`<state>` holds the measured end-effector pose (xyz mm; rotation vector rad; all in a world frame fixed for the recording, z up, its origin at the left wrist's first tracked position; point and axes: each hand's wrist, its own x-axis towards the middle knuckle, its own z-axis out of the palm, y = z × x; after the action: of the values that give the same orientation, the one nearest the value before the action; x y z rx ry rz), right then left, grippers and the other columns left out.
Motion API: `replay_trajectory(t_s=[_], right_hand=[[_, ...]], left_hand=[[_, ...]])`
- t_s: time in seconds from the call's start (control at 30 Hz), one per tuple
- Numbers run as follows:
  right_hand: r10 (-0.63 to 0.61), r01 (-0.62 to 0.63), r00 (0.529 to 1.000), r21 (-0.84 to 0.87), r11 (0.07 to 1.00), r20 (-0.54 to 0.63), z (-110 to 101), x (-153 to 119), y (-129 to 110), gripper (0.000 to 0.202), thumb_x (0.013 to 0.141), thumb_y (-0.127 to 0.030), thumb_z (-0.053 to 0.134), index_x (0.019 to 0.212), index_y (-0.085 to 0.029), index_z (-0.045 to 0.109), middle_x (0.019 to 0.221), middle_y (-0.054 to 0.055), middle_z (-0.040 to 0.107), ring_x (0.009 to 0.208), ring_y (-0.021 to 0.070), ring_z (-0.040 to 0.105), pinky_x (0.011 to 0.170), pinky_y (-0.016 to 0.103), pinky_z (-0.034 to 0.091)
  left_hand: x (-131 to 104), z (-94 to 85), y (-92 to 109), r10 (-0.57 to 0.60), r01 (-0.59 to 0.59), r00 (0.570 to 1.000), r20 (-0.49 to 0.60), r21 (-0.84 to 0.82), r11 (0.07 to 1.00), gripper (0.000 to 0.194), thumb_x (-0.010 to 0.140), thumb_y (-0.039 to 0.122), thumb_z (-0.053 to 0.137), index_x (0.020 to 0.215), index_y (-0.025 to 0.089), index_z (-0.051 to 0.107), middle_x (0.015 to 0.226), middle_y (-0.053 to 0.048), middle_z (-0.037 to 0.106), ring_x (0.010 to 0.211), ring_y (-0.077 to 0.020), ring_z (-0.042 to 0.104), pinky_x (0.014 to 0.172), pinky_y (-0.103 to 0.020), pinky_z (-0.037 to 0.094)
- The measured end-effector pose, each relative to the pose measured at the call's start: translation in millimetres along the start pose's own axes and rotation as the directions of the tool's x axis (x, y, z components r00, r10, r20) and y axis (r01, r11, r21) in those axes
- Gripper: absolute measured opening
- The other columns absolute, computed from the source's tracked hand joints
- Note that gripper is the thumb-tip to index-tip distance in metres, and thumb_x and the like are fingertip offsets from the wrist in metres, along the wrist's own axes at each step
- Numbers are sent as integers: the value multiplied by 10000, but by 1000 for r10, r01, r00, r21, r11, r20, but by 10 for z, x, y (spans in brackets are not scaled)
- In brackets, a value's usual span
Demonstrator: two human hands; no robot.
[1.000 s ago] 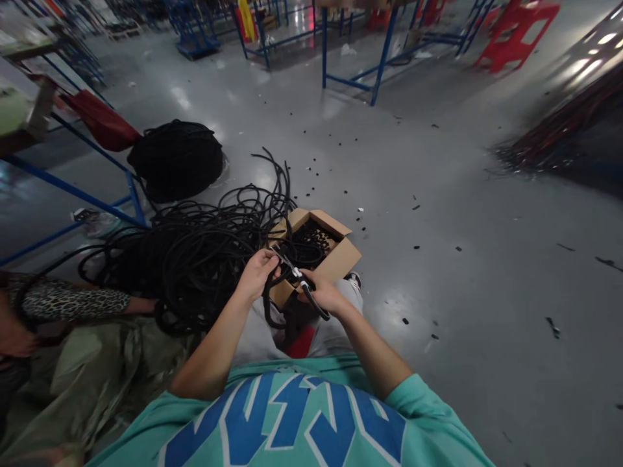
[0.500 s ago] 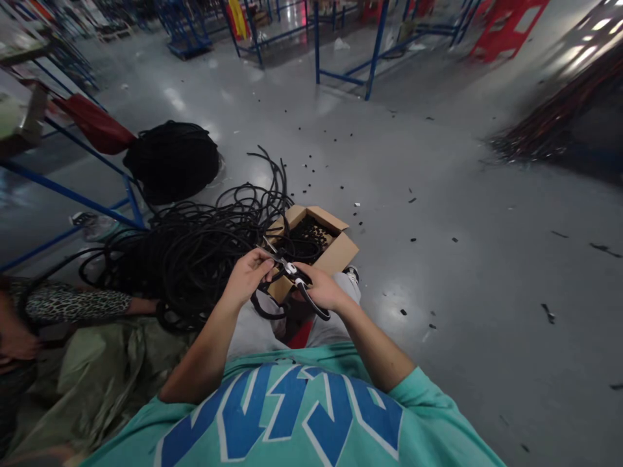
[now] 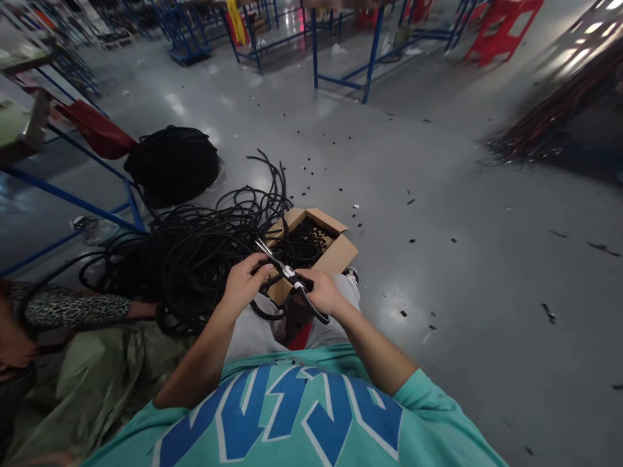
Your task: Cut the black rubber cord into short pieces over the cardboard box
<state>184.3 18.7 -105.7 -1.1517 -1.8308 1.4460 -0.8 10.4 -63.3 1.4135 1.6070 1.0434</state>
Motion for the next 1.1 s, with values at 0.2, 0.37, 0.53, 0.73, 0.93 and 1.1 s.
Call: replay_trajectory(t_s=[0.2, 0.37, 0.53, 0.73, 0.93, 1.1], right_hand=[[39, -44, 998, 98, 994, 47, 41, -1, 46, 408, 547, -166, 605, 951, -173, 660, 785, 3, 639, 749, 194, 558, 720, 290, 425], [-4, -23, 991, 195, 981, 135, -2, 38, -38, 578, 574, -217, 653, 1145, -178, 576, 834, 19, 607, 735, 167, 536, 713, 279, 421], [-14, -5, 994, 184, 983, 107, -9, 83, -66, 587, 554, -201, 685, 1133, -195, 593, 856, 20, 611, 757, 173, 541, 721, 286, 423], [15, -23, 999, 179, 984, 46, 82, 75, 26, 462, 555, -159, 620, 1015, -191, 657, 748, -7, 604, 713, 162, 530, 653, 246, 411], [81, -87, 996, 233, 969, 34, 125, 110, 88, 404, 514, -131, 572, 899, -185, 679, 693, -21, 589, 664, 152, 512, 610, 230, 389], [87, -91, 996, 245, 965, 27, 121, 142, 114, 417, 526, -147, 554, 926, -173, 669, 693, -14, 585, 670, 155, 510, 611, 236, 379]], left_hand=[[4, 32, 21, 28, -20, 998, -60, 129, 991, 150, 655, 132, 622, 783, 198, 666, 854, -45, 645, 924, -224, 551, 841, -288, 388], [40, 17, -32, -48, 48, 998, 35, 5, 999, 100, 683, 162, 593, 757, 183, 656, 621, -7, 581, 685, -167, 544, 604, -226, 383], [91, 16, -115, -91, 116, 978, 188, -129, 985, 138, 732, 275, 562, 679, 152, 594, 530, 23, 506, 454, -79, 403, 450, -200, 287], [129, 26, -111, -125, 209, 950, 286, -285, 935, 328, 667, 452, 625, 655, 135, 537, 509, 28, 478, 383, -38, 328, 380, -184, 210], [192, -9, -145, -109, 217, 932, 346, -291, 932, 411, 675, 511, 604, 558, 131, 501, 506, 11, 492, 378, -34, 359, 394, -188, 236], [189, 26, -202, -93, 157, 963, 252, -248, 956, 243, 649, 334, 669, 757, 142, 564, 681, 1, 578, 524, -67, 488, 515, -193, 376]])
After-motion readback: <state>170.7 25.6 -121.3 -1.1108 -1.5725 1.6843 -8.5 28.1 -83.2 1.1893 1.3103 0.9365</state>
